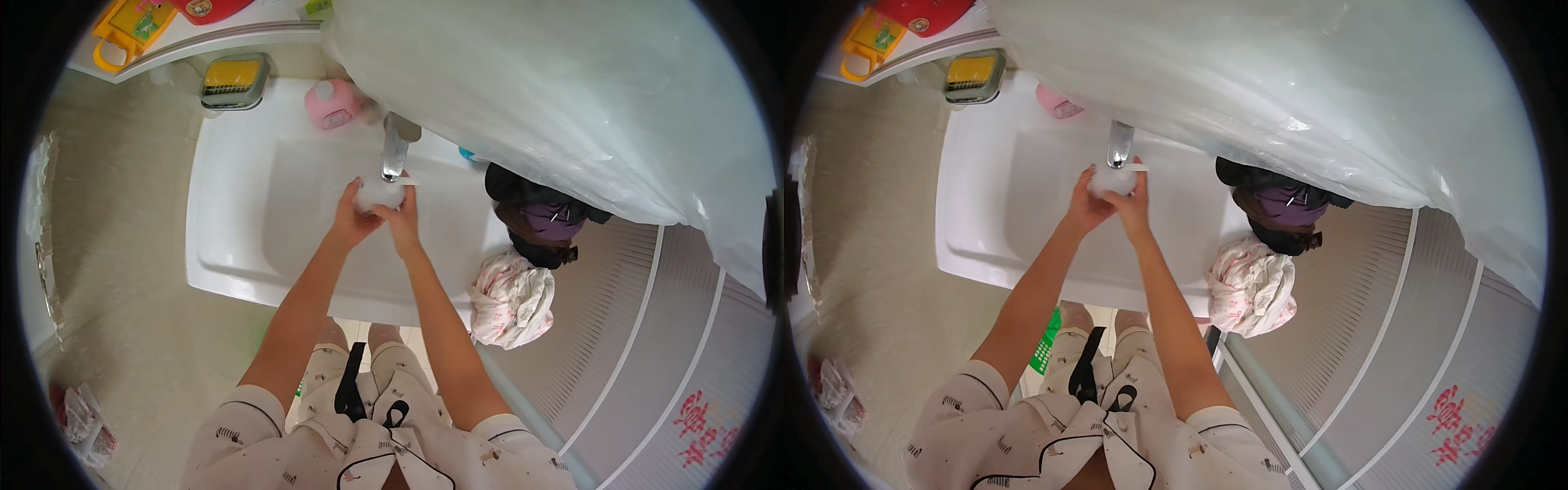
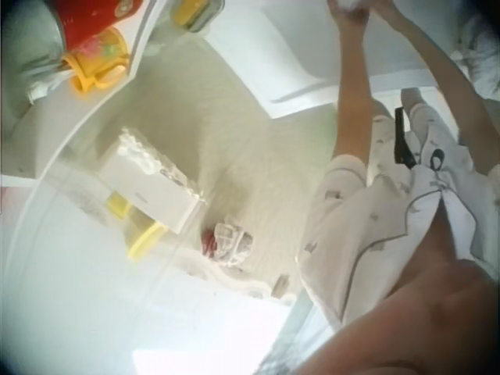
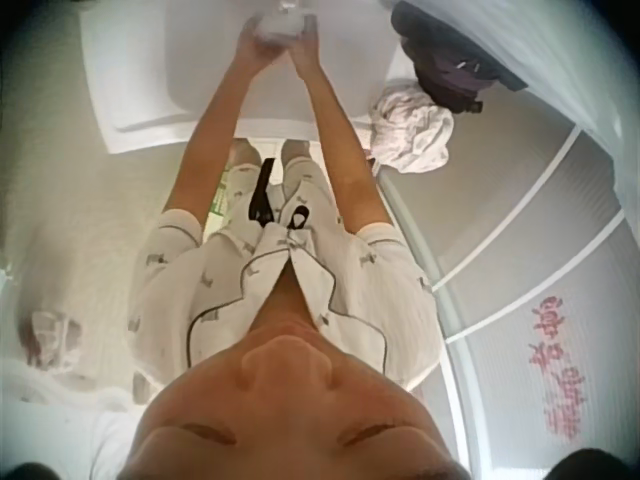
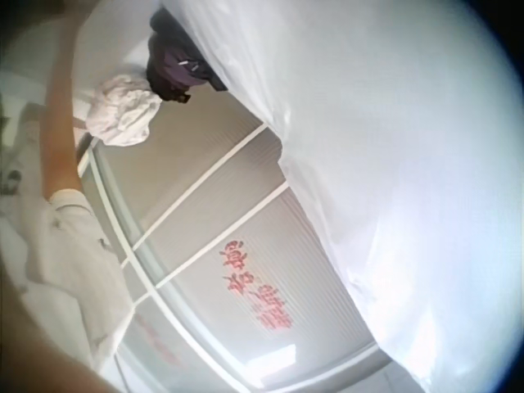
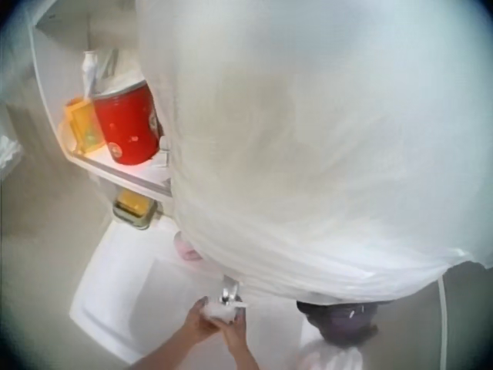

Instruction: The person washes a black sock and a patterned cloth by hand in a bathroom sink. They use liquid soap from a pink bottle and a white bottle, scrubbing the items under running water and rinsing them thoroughly.

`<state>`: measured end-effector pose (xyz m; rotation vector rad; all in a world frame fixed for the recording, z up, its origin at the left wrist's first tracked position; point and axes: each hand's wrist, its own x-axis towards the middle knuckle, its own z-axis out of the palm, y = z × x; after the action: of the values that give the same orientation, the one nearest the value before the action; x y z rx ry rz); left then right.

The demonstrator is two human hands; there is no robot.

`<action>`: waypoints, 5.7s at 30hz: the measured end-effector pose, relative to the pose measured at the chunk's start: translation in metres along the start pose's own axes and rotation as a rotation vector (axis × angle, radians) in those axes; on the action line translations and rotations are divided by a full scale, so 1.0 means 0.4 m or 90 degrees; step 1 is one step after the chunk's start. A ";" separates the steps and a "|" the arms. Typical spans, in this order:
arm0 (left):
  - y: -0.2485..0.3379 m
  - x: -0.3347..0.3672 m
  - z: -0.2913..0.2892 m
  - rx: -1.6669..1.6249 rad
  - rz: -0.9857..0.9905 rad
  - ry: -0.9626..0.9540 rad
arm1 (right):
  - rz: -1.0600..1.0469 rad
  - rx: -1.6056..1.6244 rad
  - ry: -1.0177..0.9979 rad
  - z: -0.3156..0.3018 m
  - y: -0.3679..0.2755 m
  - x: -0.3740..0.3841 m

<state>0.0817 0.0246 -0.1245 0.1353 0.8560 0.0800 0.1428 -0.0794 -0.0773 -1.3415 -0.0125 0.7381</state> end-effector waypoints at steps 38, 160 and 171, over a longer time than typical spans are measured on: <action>0.028 0.073 -0.076 0.599 0.486 0.119 | -0.457 -0.586 0.257 0.003 -0.285 0.171; 0.549 -0.022 -0.053 1.287 0.808 0.350 | 0.146 0.501 0.166 0.045 0.153 0.091; 0.303 -0.212 -0.188 1.259 0.740 -0.017 | 0.204 0.383 -0.036 0.131 0.136 0.157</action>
<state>-0.0326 0.1403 -0.0919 2.4623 0.4267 0.2860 0.1441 -0.0009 -0.1364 -0.7507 0.3604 0.9556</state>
